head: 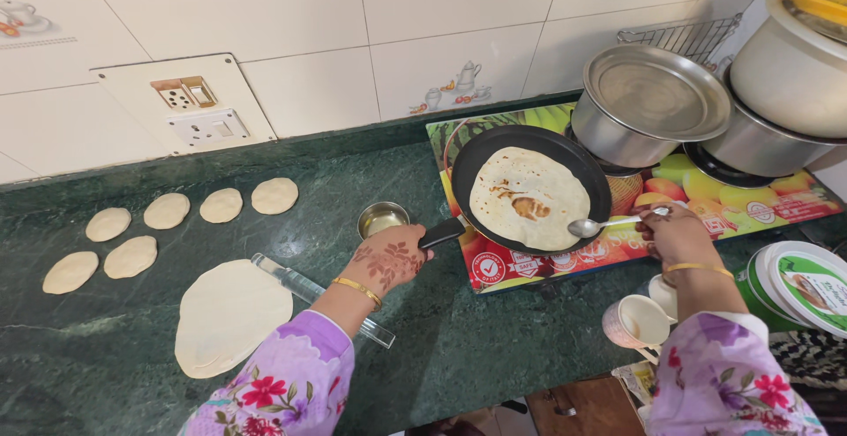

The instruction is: The person rolls out circles of dough on a counter and cooks them in a pan on a stovetop, flipping them by hand and applying oil with a spoon.

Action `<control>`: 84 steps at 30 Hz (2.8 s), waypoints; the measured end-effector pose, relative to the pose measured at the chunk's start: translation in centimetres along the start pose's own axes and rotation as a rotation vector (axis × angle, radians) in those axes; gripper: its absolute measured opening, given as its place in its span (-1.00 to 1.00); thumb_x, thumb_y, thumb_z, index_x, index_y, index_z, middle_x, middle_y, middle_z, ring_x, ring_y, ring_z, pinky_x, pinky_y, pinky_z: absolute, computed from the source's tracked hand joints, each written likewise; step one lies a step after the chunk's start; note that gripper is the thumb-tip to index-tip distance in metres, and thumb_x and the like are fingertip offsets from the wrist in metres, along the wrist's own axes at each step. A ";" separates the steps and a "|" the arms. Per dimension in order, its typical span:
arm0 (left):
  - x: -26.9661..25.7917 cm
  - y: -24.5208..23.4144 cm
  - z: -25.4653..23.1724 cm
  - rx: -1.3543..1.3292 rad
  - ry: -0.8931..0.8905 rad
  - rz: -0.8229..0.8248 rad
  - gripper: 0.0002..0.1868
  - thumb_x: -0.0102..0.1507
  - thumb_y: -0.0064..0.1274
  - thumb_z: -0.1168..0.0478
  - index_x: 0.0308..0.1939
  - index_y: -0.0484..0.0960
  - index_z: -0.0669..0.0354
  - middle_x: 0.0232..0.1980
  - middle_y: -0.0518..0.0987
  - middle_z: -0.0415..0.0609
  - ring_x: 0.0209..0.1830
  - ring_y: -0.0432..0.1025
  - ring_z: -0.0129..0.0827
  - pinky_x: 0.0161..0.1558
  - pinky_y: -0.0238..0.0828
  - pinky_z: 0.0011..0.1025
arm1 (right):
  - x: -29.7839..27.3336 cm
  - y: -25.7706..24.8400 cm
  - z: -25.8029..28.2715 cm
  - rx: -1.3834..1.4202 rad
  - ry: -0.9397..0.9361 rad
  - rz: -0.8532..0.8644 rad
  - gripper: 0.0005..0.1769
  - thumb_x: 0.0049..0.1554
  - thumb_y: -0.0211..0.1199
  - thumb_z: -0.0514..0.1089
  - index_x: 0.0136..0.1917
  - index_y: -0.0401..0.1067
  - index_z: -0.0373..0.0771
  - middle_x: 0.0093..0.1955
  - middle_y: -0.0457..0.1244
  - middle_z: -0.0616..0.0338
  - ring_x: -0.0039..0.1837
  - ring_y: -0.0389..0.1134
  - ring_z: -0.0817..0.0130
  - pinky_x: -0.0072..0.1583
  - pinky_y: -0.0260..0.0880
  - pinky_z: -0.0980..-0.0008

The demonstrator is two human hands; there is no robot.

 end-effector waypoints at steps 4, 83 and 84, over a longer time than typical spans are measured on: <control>1.0 1.3 0.3 -0.072 0.006 -0.053 -0.85 0.41 -0.20 0.13 -0.10 0.43 0.08 -0.26 0.55 -0.14 -0.31 0.54 -0.23 -0.25 0.51 -0.35 | -2.0 2.4 0.2 0.018 -0.020 0.097 -0.86 0.28 0.08 -0.27 -0.02 0.46 -0.15 -0.32 0.26 0.12 -0.41 0.10 0.48 -0.44 -0.04 0.53; -3.5 -1.1 -2.1 -0.004 -0.063 -0.134 -0.64 0.39 -0.15 -0.15 0.00 0.44 0.01 -0.14 0.63 -0.13 -0.13 0.57 -0.03 -0.26 0.49 -0.01 | -4.0 1.2 -4.7 0.180 -0.112 -0.214 -0.84 0.39 0.11 -0.20 -0.01 0.49 -0.07 -0.32 0.33 0.13 -0.36 0.30 0.54 -0.41 0.07 0.58; -4.5 -2.1 -2.4 -0.005 -0.066 -0.133 -0.64 0.39 -0.15 -0.15 0.00 0.44 0.01 -0.14 0.63 -0.13 -0.13 0.57 -0.03 -0.26 0.49 -0.01 | -6.4 1.6 -4.1 0.180 -0.111 -0.211 -0.84 0.39 0.11 -0.20 -0.01 0.49 -0.07 -0.32 0.33 0.13 -0.36 0.30 0.54 -0.41 0.07 0.58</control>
Point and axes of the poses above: each hand's wrist, its own x-axis towards the middle knuckle, its own y-axis out of the palm, z = x × y, the point moved 5 cm from there along x, towards the middle knuckle
